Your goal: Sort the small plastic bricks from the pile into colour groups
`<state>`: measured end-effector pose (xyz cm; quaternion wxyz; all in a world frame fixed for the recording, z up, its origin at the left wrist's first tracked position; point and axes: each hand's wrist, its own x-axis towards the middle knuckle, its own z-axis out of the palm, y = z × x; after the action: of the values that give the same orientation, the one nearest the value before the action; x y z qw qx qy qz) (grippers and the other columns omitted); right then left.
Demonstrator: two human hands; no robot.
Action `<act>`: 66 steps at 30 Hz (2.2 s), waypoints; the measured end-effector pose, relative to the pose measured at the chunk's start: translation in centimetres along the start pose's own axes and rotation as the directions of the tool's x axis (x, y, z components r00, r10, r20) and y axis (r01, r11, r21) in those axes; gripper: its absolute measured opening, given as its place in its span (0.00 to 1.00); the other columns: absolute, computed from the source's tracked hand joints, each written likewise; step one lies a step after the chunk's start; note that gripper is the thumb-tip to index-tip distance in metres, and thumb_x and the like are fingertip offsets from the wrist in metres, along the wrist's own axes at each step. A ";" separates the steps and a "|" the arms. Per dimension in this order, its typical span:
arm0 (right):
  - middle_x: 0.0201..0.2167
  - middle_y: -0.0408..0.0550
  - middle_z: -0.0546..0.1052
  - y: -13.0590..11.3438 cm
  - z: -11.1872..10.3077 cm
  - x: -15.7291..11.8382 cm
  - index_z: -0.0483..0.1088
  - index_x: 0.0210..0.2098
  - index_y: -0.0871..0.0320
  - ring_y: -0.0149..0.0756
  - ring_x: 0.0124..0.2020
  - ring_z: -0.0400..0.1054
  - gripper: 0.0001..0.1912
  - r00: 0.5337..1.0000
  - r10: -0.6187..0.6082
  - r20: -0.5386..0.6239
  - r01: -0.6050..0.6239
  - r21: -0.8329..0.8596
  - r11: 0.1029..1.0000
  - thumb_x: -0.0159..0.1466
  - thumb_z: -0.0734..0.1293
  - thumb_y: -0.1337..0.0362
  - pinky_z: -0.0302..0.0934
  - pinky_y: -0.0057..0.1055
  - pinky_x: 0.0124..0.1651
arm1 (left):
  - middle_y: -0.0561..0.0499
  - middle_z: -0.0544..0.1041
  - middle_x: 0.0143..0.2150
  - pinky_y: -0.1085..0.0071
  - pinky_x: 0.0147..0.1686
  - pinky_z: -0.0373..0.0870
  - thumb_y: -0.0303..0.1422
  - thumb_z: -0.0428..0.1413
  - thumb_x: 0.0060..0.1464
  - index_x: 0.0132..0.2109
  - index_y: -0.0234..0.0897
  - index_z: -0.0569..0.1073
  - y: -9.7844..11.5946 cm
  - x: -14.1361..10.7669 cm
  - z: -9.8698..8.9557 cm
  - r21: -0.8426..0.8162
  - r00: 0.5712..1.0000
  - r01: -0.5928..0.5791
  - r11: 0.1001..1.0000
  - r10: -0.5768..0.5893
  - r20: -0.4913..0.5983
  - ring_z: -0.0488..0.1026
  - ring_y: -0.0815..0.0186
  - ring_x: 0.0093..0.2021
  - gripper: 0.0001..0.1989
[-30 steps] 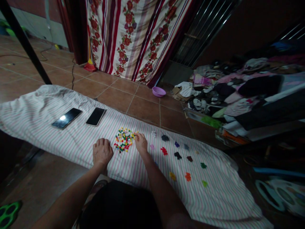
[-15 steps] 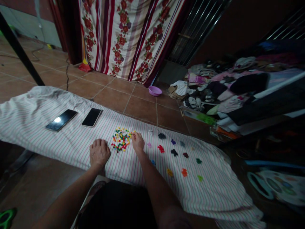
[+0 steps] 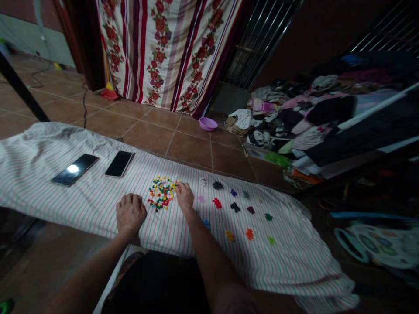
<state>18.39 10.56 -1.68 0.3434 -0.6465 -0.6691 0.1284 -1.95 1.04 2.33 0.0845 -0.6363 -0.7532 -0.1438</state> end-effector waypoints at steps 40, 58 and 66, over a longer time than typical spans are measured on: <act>0.34 0.45 0.76 1.3 -5.9 -3.9 0.75 0.37 0.54 0.33 0.35 0.71 0.09 0.994 0.094 -0.047 -0.092 0.039 0.995 0.63 0.62 0.64 0.65 0.28 0.43 | 0.41 0.71 0.42 0.61 0.40 0.55 0.35 0.41 0.58 0.40 0.33 0.69 0.0 -0.3 -0.4 -0.006 1.000 0.022 1.000 -0.022 0.018 0.64 0.54 0.46 0.14; 0.33 0.48 0.76 9.5 -16.5 -9.0 0.75 0.37 0.57 0.35 0.34 0.69 0.15 0.912 0.210 -0.351 -0.215 0.027 0.976 0.57 0.59 0.66 0.65 0.30 0.40 | 0.35 0.71 0.43 0.59 0.40 0.59 0.34 0.42 0.57 0.41 0.29 0.70 0.1 -0.8 -1.1 -0.018 1.000 0.002 1.000 -0.003 -0.009 0.66 0.51 0.46 0.16; 0.32 0.49 0.77 14.2 -21.9 -10.4 0.75 0.36 0.57 0.37 0.35 0.70 0.16 0.832 0.337 -0.442 -0.382 -0.016 0.924 0.54 0.59 0.65 0.65 0.31 0.43 | 0.36 0.71 0.43 0.59 0.40 0.59 0.35 0.42 0.58 0.41 0.31 0.69 0.5 -0.7 -1.6 0.017 1.000 0.017 1.000 -0.017 0.016 0.67 0.52 0.46 0.15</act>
<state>42.38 -3.45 2.50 0.4183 -0.7898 -0.4485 0.0099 -1.43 -0.11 3.67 0.0827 -0.6303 -0.7604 -0.1330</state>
